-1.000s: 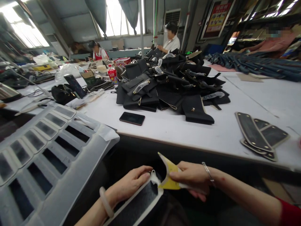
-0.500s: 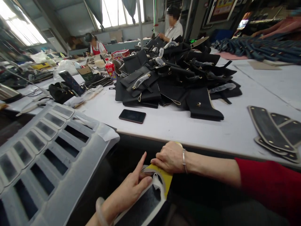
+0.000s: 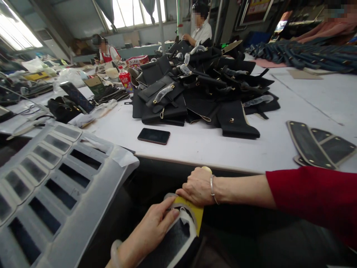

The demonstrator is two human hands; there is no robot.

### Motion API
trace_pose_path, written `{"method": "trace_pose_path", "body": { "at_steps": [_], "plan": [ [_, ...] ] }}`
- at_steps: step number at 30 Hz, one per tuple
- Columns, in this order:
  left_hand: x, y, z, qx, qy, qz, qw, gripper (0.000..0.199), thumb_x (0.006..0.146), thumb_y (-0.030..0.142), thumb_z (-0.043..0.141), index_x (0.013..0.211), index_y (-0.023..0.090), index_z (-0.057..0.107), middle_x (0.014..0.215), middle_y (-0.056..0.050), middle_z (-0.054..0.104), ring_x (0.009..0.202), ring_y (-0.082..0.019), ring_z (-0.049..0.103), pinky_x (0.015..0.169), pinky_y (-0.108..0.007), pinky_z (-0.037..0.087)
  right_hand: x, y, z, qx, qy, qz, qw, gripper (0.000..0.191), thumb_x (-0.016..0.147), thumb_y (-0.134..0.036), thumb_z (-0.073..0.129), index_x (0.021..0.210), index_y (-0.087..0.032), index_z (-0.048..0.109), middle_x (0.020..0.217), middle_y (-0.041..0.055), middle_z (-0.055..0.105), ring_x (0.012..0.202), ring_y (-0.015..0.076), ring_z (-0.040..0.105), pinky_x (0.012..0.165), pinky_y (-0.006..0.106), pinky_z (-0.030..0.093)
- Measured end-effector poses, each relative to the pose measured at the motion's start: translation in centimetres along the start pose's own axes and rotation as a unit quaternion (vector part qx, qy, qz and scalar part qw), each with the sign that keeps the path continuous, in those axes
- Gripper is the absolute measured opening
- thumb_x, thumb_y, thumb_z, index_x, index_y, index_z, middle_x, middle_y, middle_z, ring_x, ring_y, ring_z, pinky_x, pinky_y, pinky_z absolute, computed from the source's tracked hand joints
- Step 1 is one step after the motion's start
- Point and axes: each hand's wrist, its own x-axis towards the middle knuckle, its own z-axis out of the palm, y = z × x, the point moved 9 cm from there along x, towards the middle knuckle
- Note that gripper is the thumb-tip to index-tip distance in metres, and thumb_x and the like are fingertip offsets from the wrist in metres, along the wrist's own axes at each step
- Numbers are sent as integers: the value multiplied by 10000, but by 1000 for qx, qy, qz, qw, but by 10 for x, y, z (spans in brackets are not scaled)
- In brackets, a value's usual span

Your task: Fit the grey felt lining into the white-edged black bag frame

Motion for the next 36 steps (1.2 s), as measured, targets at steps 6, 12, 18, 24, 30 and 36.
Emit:
{"method": "trace_pose_path", "body": {
  "at_steps": [6,12,18,24,30,36],
  "plan": [
    [-1,4,1,68,9,14,998,288,995,393,420,1012,208,640,892,4,678,800,-155,616,743,-240,407,-6,-3,3,8,-12,5,1000,591,1027,-413,275,823,-162,770,770,149,756,750,315,736,636,378,515],
    [-6,8,5,87,8,27,996,337,1000,403,379,986,220,662,887,-3,679,799,-166,619,745,-237,411,-15,-9,6,22,-12,19,1000,600,1026,-390,258,816,-157,769,782,156,755,740,325,735,620,380,507],
    [-7,7,4,-9,-13,13,1000,441,983,484,358,1042,199,688,994,-29,686,927,-211,599,855,-269,419,-22,-14,8,32,-5,35,999,633,1021,-425,254,774,-151,769,765,170,749,724,331,732,622,381,493],
    [10,-1,2,-112,-35,-45,992,442,892,474,473,864,117,733,757,-21,621,741,-182,505,704,-281,401,-28,-15,11,70,5,55,996,666,1011,-437,222,764,-127,757,751,216,733,712,332,717,648,396,468],
    [13,-2,7,-159,-44,-65,984,375,787,413,558,837,91,742,675,-12,575,610,-131,422,582,-256,328,-48,14,38,257,28,104,960,692,956,-618,207,554,-178,558,535,64,561,540,179,547,620,322,375],
    [17,-13,10,-167,-60,-89,980,382,747,440,580,818,92,721,615,4,529,539,-113,381,548,-260,313,-48,23,79,539,-24,175,824,872,800,-784,-159,824,-206,493,551,-60,314,451,109,287,453,250,314]
  ]
}}
